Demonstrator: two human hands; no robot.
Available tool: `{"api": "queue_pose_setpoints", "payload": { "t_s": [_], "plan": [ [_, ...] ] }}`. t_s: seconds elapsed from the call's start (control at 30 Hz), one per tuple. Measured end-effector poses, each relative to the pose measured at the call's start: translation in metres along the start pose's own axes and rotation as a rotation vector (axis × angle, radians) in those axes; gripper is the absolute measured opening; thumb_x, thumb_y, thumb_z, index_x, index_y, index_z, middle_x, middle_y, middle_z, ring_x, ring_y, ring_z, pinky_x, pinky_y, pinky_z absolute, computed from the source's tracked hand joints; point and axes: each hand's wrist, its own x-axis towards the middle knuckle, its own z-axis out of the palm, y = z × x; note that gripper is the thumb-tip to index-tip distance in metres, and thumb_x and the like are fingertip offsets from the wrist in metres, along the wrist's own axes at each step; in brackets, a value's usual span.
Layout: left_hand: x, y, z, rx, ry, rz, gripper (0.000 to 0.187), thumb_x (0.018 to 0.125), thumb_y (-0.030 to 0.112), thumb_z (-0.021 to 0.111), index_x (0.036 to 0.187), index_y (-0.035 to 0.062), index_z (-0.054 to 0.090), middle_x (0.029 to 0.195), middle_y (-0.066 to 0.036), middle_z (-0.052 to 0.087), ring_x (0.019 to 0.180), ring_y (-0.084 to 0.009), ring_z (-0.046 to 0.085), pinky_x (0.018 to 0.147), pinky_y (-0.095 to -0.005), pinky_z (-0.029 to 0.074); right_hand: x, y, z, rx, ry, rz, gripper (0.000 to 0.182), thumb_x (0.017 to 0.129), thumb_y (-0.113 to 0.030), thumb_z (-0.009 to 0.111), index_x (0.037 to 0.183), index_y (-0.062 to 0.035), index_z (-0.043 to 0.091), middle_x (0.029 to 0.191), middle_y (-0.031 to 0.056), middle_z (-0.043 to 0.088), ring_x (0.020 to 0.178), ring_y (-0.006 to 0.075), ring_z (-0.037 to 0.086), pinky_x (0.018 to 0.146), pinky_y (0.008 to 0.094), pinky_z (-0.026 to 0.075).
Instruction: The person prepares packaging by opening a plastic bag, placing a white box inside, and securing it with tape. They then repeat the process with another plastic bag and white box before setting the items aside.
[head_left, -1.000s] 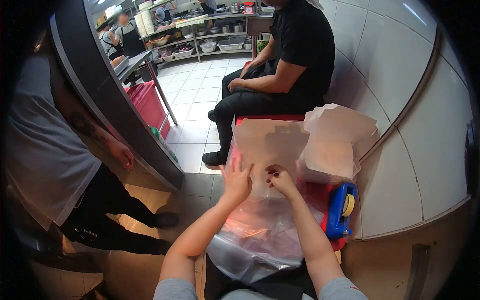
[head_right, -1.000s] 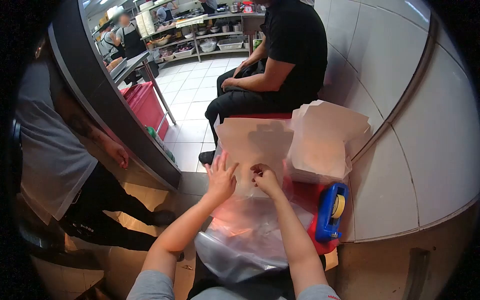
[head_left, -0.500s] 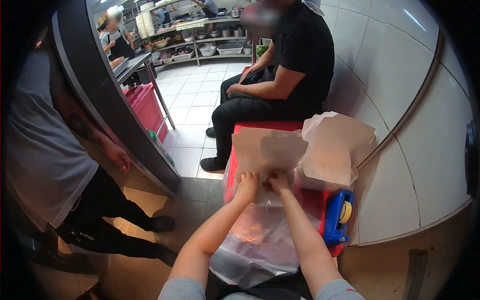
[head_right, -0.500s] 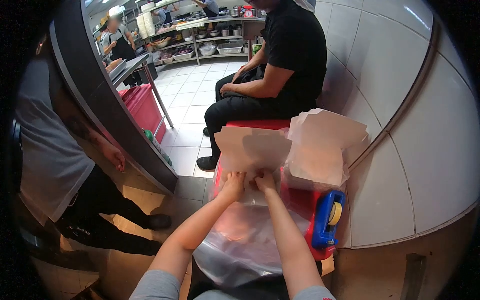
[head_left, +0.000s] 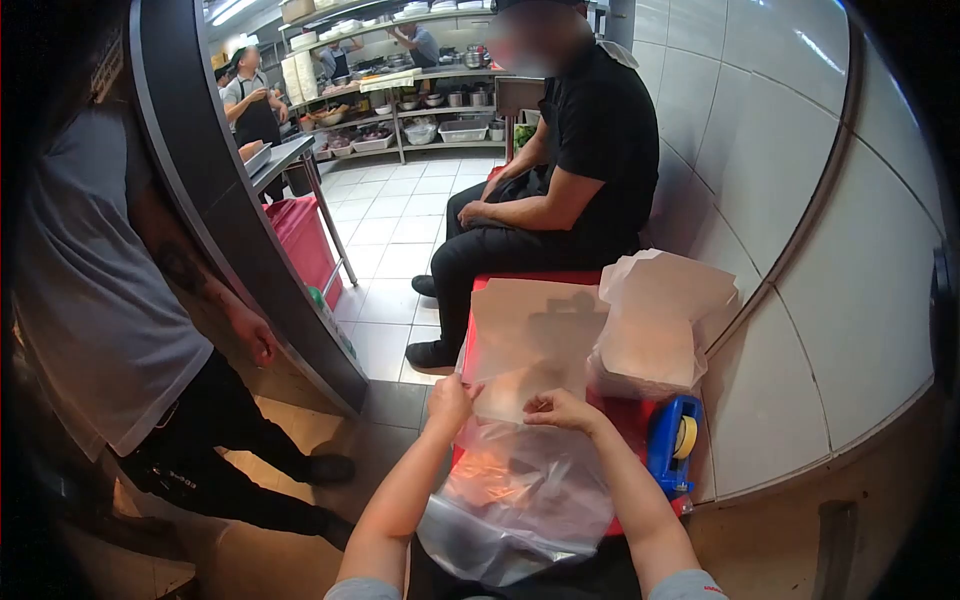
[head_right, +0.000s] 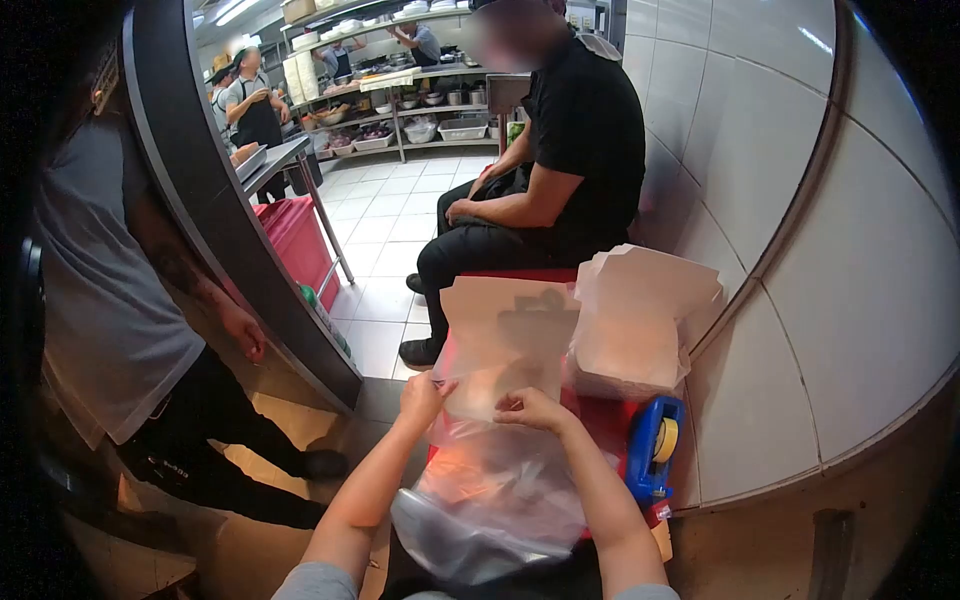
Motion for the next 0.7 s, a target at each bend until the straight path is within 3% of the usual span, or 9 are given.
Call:
{"api": "queue_pose_setpoints", "payload": {
  "t_s": [0.1,0.13,0.27,0.37,0.4,0.5,0.6,0.7],
  "plan": [
    [0.000,-0.011,0.013,-0.107,0.161,0.081,0.023,0.076,0.023,0.069,0.079,0.0014,0.062,0.075,-0.017,0.064,0.075,-0.0339,0.063,0.066,-0.0448,0.049,-0.006,0.002,0.002,-0.013,-0.034,0.019,0.033,0.074,-0.023,0.075,0.097,-0.0006,0.065,0.090,0.0090,0.067,0.085,0.0158,0.062,0.077,0.0279,0.047],
    [-0.001,-0.011,0.012,-0.120,0.234,0.152,0.023,0.077,0.021,0.069,0.083,-0.0001,0.063,0.072,-0.017,0.063,0.069,-0.0333,0.063,0.061,-0.0426,0.048,-0.004,0.002,0.000,-0.007,-0.036,0.034,0.029,0.075,-0.022,0.074,0.094,-0.0007,0.066,0.088,0.0087,0.067,0.084,0.0151,0.062,0.075,0.0276,0.048],
    [-0.002,-0.023,0.011,-0.442,0.025,-0.174,0.015,0.080,0.014,0.063,0.084,0.0005,0.064,0.067,-0.016,0.063,0.062,-0.0292,0.062,0.058,-0.0374,0.047,-0.010,-0.004,0.006,-0.125,0.024,-0.060,0.019,0.078,-0.020,0.068,0.086,-0.0035,0.068,0.081,0.0083,0.066,0.073,0.0167,0.061,0.067,0.0288,0.048],
    [0.000,-0.040,0.011,-0.342,0.249,-0.023,0.011,0.081,0.012,0.062,0.083,0.0019,0.064,0.072,-0.014,0.062,0.067,-0.0265,0.061,0.060,-0.0369,0.047,-0.010,-0.009,0.012,-0.435,0.103,-0.251,0.015,0.077,-0.019,0.061,0.082,-0.0067,0.068,0.080,0.0099,0.062,0.074,0.0255,0.062,0.068,0.0356,0.049],
    [-0.002,-0.035,0.007,-0.339,0.391,0.148,0.007,0.078,0.009,0.064,0.083,0.0036,0.064,0.083,-0.013,0.059,0.075,-0.0265,0.060,0.064,-0.0361,0.047,-0.014,-0.020,0.015,-0.530,0.115,-0.272,0.014,0.076,-0.018,0.060,0.080,-0.0070,0.068,0.080,0.0098,0.062,0.075,0.0270,0.062,0.068,0.0373,0.050],
    [-0.008,0.006,-0.026,-0.146,0.406,0.623,0.011,0.075,0.008,0.066,0.086,0.0058,0.064,0.091,-0.011,0.056,0.081,-0.0271,0.057,0.071,-0.0364,0.046,-0.010,-0.030,0.022,-0.735,0.099,-0.321,0.013,0.073,-0.017,0.059,0.075,-0.0077,0.067,0.080,0.0088,0.062,0.077,0.0292,0.062,0.067,0.0414,0.050],
    [-0.015,0.032,-0.029,-0.222,0.096,0.786,0.017,0.072,0.007,0.067,0.089,0.0070,0.063,0.091,-0.010,0.056,0.088,-0.0284,0.056,0.075,-0.0371,0.045,-0.002,-0.032,0.025,-0.852,0.097,-0.328,0.010,0.072,-0.017,0.061,0.073,-0.0078,0.065,0.079,0.0085,0.062,0.073,0.0293,0.062,0.064,0.0404,0.050],
    [-0.028,0.042,-0.028,-0.212,0.175,0.796,0.022,0.073,0.008,0.068,0.094,0.0085,0.062,0.094,-0.009,0.057,0.090,-0.0274,0.056,0.073,-0.0368,0.045,0.001,-0.029,0.027,-0.902,0.147,-0.334,0.009,0.071,-0.017,0.061,0.070,-0.0081,0.062,0.076,0.0093,0.060,0.068,0.0300,0.061,0.061,0.0418,0.050]
  ]
}}
